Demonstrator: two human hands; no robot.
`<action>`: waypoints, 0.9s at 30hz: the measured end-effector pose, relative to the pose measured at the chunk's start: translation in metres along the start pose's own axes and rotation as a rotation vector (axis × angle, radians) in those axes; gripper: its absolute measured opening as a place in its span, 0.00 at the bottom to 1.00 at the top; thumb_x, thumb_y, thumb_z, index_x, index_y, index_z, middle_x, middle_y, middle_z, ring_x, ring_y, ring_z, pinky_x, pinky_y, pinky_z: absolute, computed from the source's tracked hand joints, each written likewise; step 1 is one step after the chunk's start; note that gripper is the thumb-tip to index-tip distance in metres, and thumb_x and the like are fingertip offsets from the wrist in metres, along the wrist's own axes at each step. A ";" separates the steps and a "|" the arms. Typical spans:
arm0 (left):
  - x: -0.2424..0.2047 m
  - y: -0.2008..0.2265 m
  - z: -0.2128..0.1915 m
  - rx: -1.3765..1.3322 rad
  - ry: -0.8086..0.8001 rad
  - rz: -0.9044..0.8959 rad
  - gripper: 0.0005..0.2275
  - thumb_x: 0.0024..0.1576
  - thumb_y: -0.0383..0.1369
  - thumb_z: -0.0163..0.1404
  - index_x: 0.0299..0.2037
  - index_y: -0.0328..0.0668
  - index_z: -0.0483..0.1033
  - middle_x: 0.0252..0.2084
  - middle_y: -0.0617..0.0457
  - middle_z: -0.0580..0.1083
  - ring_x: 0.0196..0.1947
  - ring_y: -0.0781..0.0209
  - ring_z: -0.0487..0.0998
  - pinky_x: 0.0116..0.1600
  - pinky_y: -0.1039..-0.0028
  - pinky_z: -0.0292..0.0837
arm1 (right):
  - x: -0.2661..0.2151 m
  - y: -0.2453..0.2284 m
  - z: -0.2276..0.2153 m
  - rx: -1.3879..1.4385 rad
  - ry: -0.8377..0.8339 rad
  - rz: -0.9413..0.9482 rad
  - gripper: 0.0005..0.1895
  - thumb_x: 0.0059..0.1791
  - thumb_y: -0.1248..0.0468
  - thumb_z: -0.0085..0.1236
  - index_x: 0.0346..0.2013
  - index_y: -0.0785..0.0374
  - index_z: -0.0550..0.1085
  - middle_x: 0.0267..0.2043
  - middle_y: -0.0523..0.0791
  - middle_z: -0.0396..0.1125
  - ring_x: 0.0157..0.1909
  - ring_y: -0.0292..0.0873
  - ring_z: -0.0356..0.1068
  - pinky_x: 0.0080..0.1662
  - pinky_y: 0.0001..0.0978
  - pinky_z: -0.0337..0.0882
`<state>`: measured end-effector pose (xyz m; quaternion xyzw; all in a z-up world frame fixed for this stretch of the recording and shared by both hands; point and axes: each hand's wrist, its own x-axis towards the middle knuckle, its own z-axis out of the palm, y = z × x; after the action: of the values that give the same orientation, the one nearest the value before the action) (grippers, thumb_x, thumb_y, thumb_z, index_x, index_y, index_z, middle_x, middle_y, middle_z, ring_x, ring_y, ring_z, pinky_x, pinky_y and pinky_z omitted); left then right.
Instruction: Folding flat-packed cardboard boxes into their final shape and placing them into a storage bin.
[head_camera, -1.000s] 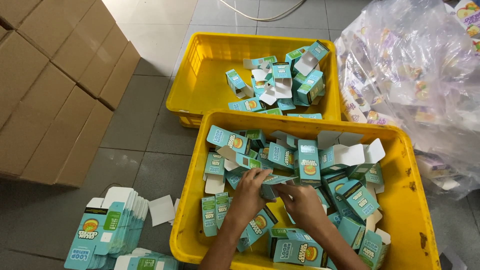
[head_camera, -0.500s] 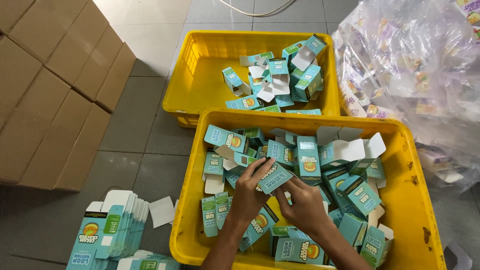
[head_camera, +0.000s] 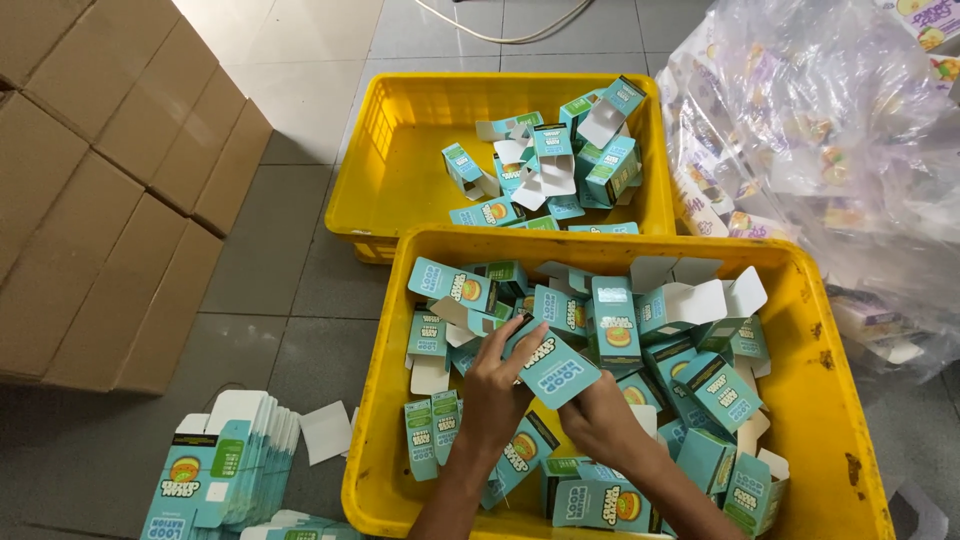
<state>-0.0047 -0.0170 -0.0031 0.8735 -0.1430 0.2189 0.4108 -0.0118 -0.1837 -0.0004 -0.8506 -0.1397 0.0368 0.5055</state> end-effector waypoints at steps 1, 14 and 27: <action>-0.001 -0.002 0.002 0.025 0.015 0.008 0.29 0.42 0.24 0.65 0.58 0.46 0.78 0.60 0.42 0.74 0.54 0.46 0.79 0.52 0.62 0.79 | 0.001 0.001 0.000 0.032 -0.025 0.007 0.04 0.41 0.73 0.51 0.24 0.69 0.74 0.20 0.47 0.72 0.18 0.38 0.56 0.23 0.34 0.62; 0.009 -0.007 -0.006 -0.230 -0.165 -0.082 0.34 0.39 0.17 0.60 0.63 0.31 0.70 0.64 0.39 0.72 0.66 0.43 0.72 0.67 0.59 0.69 | -0.012 -0.004 0.018 -0.367 0.052 -0.203 0.29 0.36 0.61 0.61 0.51 0.65 0.70 0.37 0.52 0.75 0.22 0.48 0.69 0.26 0.38 0.70; -0.001 -0.015 0.004 -0.080 -0.258 0.023 0.40 0.33 0.16 0.63 0.63 0.43 0.73 0.67 0.40 0.70 0.67 0.39 0.69 0.65 0.56 0.69 | -0.013 0.000 0.031 -0.302 0.098 -0.041 0.11 0.36 0.64 0.62 0.32 0.61 0.77 0.26 0.45 0.75 0.21 0.50 0.69 0.26 0.40 0.67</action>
<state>0.0023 -0.0108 -0.0162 0.8756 -0.2133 0.1039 0.4208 -0.0308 -0.1612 -0.0162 -0.9147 -0.1360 -0.0365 0.3787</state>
